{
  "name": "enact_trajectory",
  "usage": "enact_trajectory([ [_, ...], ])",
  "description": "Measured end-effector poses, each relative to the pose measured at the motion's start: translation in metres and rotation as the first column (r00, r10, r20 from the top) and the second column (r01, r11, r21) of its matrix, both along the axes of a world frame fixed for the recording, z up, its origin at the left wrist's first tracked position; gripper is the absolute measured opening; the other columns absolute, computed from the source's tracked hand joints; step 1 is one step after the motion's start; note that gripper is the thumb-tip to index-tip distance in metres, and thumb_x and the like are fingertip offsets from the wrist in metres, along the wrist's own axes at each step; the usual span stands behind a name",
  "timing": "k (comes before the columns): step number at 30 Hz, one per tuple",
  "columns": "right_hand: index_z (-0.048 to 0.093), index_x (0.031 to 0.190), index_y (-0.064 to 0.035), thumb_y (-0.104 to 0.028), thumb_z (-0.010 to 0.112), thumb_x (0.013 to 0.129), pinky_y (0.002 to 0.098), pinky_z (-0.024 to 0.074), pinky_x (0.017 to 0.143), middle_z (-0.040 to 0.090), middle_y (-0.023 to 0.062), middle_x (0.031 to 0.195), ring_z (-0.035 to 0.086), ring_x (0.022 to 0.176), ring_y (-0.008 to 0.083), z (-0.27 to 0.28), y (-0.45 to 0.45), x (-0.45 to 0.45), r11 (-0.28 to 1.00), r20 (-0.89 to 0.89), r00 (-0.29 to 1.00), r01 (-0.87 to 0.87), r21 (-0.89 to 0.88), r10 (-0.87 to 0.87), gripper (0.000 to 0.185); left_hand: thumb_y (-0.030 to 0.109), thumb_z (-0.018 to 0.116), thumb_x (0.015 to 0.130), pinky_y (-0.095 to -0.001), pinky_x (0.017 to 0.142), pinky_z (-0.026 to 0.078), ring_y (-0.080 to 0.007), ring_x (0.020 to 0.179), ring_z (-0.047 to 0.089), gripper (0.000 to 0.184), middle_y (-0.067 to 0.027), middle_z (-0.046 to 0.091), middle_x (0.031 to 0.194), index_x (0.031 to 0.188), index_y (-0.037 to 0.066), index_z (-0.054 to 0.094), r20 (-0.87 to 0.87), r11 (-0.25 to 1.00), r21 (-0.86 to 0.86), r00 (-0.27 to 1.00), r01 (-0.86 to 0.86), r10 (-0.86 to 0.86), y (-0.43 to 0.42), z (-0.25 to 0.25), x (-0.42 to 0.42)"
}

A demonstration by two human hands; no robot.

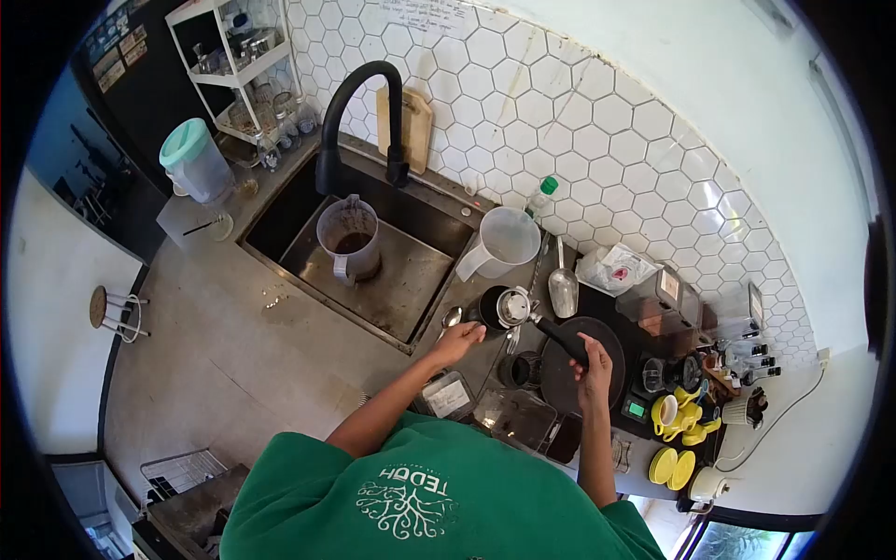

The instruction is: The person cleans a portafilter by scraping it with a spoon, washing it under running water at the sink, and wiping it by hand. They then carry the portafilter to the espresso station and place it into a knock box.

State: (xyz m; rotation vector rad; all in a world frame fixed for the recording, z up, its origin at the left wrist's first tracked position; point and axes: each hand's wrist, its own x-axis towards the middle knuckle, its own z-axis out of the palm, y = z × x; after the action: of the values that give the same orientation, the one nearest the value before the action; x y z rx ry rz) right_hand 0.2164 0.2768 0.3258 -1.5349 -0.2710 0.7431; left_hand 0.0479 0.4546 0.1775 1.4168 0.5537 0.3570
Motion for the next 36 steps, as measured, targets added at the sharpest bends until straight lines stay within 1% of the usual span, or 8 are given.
enact_trajectory([
  [5,0.052,0.109,-0.0013,-0.031,0.051,0.088,0.0132,0.0307,0.035,0.053,0.0028,0.059,0.042,0.042,0.0027,-0.007,-0.005,-0.010,0.991,-0.167,0.983,0.093,0.100,-0.075,0.036,0.036,0.046,0.089,-0.0270,0.060,0.035,-0.0131,0.061,0.041,0.035,-0.0018,0.040,0.068,0.073,0.005,0.048,-0.153,0.946,0.325,0.986,-0.013,0.066,-0.001,0.015,-0.003],
  [7,0.050,0.112,-0.0011,-0.032,0.050,0.088,0.0122,0.0290,0.035,0.053,0.0040,0.061,0.040,0.042,0.0028,-0.007,-0.003,-0.016,0.981,-0.218,0.971,0.134,0.138,-0.101,0.039,0.033,0.050,0.088,-0.0296,0.065,0.039,-0.0176,0.064,0.045,0.029,-0.0066,0.042,0.072,0.083,0.004,0.048,0.096,0.446,0.819,0.852,-0.362,0.516,-0.008,0.029,-0.006],
  [11,0.045,0.117,-0.0017,-0.031,0.048,0.089,0.0118,0.0311,0.035,0.052,0.0076,0.065,0.040,0.044,0.0031,0.003,0.002,-0.037,0.926,-0.469,0.879,0.242,0.290,-0.083,0.041,0.030,0.053,0.087,-0.0300,0.070,0.040,-0.0156,0.073,0.048,0.025,-0.0068,0.046,0.079,0.093,0.006,0.046,0.023,0.540,0.768,0.857,-0.345,0.515,-0.016,0.071,-0.021],
  [13,0.042,0.119,-0.0052,-0.032,0.046,0.090,0.0103,0.0303,0.035,0.048,0.0100,0.070,0.038,0.045,0.0033,0.009,0.012,-0.058,0.869,-0.636,0.772,0.306,0.390,0.013,0.039,0.033,0.047,0.090,-0.0286,0.074,0.041,-0.0136,0.084,0.050,0.030,-0.0064,0.053,0.094,0.103,0.006,0.046,-0.053,0.968,0.247,0.998,0.039,-0.026,-0.023,0.093,-0.024],
  [16,0.042,0.119,-0.0082,-0.031,0.044,0.091,0.0092,0.0307,0.036,0.047,0.0105,0.074,0.038,0.047,0.0029,0.018,0.037,-0.101,0.817,-0.748,0.650,0.354,0.455,0.135,0.036,0.037,0.039,0.092,-0.0246,0.074,0.042,-0.0105,0.089,0.051,0.037,-0.0059,0.055,0.104,0.108,0.005,0.047,0.181,0.969,-0.194,0.977,0.150,-0.115,-0.040,0.148,-0.027],
  [24,0.038,0.115,-0.0189,-0.026,0.045,0.091,0.0287,0.0453,0.068,0.048,0.0013,0.108,0.055,0.082,0.0146,0.003,0.096,-0.180,0.815,-0.610,0.651,-0.023,0.579,0.452,0.026,0.038,0.046,0.089,-0.0249,0.065,0.048,-0.0122,0.076,0.057,0.032,-0.0066,0.059,0.086,0.088,0.006,0.050,0.115,0.871,-0.457,0.959,-0.180,0.258,0.018,0.153,-0.065],
  [30,0.058,0.087,-0.0035,-0.026,0.057,0.082,0.0376,0.0491,0.066,0.062,0.0133,0.081,0.061,0.076,0.0296,-0.103,0.114,-0.157,0.870,0.465,0.792,-0.161,-0.466,0.396,0.023,0.025,0.050,0.089,-0.0241,0.057,0.047,-0.0104,0.064,0.054,0.019,-0.0002,0.049,0.071,0.085,0.007,0.046,-0.007,0.865,-0.417,0.953,-0.279,0.304,0.074,0.108,-0.118],
  [36,0.053,0.082,0.0010,-0.029,0.057,0.080,0.0441,0.0486,0.062,0.060,0.0209,0.074,0.060,0.071,0.0355,-0.114,0.140,-0.159,0.612,0.494,0.630,0.037,-0.790,0.599,0.030,0.023,0.054,0.087,-0.0222,0.046,0.040,-0.0069,0.052,0.046,0.018,0.0015,0.046,0.060,0.083,0.008,0.046,-0.097,0.916,-0.245,0.948,-0.318,0.303,0.104,0.087,-0.155],
])
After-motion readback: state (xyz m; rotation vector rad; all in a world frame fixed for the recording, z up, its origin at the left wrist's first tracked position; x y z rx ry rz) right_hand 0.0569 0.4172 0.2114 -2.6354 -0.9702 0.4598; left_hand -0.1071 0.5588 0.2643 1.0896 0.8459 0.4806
